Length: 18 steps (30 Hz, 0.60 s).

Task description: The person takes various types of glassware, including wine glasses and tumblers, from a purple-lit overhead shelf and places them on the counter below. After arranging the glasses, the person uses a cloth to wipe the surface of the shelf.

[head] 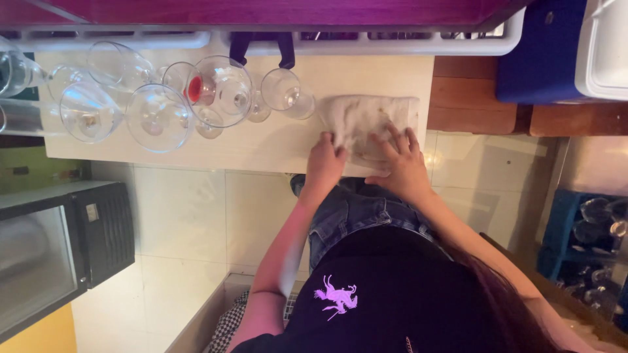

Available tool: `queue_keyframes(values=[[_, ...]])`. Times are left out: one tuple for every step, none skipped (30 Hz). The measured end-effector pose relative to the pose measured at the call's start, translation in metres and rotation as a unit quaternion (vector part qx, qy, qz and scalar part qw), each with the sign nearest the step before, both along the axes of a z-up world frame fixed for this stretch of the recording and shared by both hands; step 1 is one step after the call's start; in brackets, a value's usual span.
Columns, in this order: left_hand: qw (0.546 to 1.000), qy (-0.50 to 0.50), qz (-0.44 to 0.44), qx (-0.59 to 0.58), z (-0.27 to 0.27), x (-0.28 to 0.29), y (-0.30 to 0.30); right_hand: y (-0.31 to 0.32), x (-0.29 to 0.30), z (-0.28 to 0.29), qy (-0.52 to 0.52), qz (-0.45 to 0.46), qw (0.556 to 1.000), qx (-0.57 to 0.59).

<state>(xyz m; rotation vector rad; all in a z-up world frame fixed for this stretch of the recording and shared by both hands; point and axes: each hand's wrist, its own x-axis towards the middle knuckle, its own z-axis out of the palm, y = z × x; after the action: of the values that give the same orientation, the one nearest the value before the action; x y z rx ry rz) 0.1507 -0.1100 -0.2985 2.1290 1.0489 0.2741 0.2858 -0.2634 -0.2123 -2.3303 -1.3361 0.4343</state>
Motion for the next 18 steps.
queue_keyframes(values=[[1.0,-0.001,0.004,0.002,0.019,0.003,-0.005,-0.001,-0.002,0.0,-0.001,0.004,1.0,0.002],[0.998,-0.034,-0.004,-0.056,0.038,0.006,-0.011,-0.001,-0.003,-0.001,0.003,-0.008,1.0,0.003],[0.991,-0.067,-0.013,-0.113,0.057,0.009,-0.016,-0.001,-0.005,-0.001,0.006,-0.02,1.0,0.006],[0.991,-0.069,-0.01,-0.11,0.074,0.01,-0.02,-0.003,-0.003,-0.006,0.005,-0.016,1.0,0.008],[0.979,-0.109,-0.014,-0.169,0.091,0.011,-0.024,-0.005,-0.002,-0.012,-0.006,-0.028,0.999,0.035],[0.962,-0.15,-0.019,-0.226,0.109,0.012,-0.028,-0.008,-0.001,-0.017,-0.017,-0.04,0.997,0.063],[0.962,-0.152,-0.018,-0.224,0.116,0.013,-0.03,-0.007,0.0,-0.009,-0.019,-0.037,0.997,0.065],[0.93,-0.205,-0.026,-0.304,0.124,0.013,-0.031,-0.006,0.0,-0.001,0.07,-0.064,0.992,0.086],[0.888,-0.255,-0.034,-0.381,0.132,0.014,-0.033,-0.006,0.001,0.006,0.159,-0.09,0.978,0.106],[0.888,-0.257,-0.034,-0.379,0.147,0.013,-0.032,-0.007,0.002,0.012,0.157,-0.088,0.978,0.108],[0.873,-0.26,-0.045,-0.409,0.161,0.012,-0.031,-0.009,0.004,0.018,0.149,-0.069,0.977,0.138],[0.858,-0.263,-0.055,-0.439,0.176,0.011,-0.029,-0.01,0.005,0.024,0.141,-0.05,0.974,0.168],[0.858,-0.265,-0.055,-0.437,0.188,0.009,-0.026,-0.009,0.007,0.037,0.14,-0.048,0.974,0.17],[0.838,-0.292,-0.066,-0.456,0.201,0.007,-0.023,-0.009,0.009,0.049,0.171,-0.053,0.969,0.169],[0.817,-0.319,-0.078,-0.474,0.214,0.005,-0.02,-0.009,0.011,0.062,0.201,-0.057,0.964,0.167],[0.817,-0.321,-0.078,-0.472,0.225,0.005,-0.013,-0.005,0.015,0.085,0.2,-0.055,0.964,0.169],[0.806,-0.344,-0.092,-0.473,0.237,0.005,-0.006,-0.002,0.02,0.109,0.21,-0.057,0.967,0.129],[0.793,-0.367,-0.106,-0.474,0.249,0.005,0.002,0.002,0.024,0.133,0.22,-0.06,0.97,0.089]])
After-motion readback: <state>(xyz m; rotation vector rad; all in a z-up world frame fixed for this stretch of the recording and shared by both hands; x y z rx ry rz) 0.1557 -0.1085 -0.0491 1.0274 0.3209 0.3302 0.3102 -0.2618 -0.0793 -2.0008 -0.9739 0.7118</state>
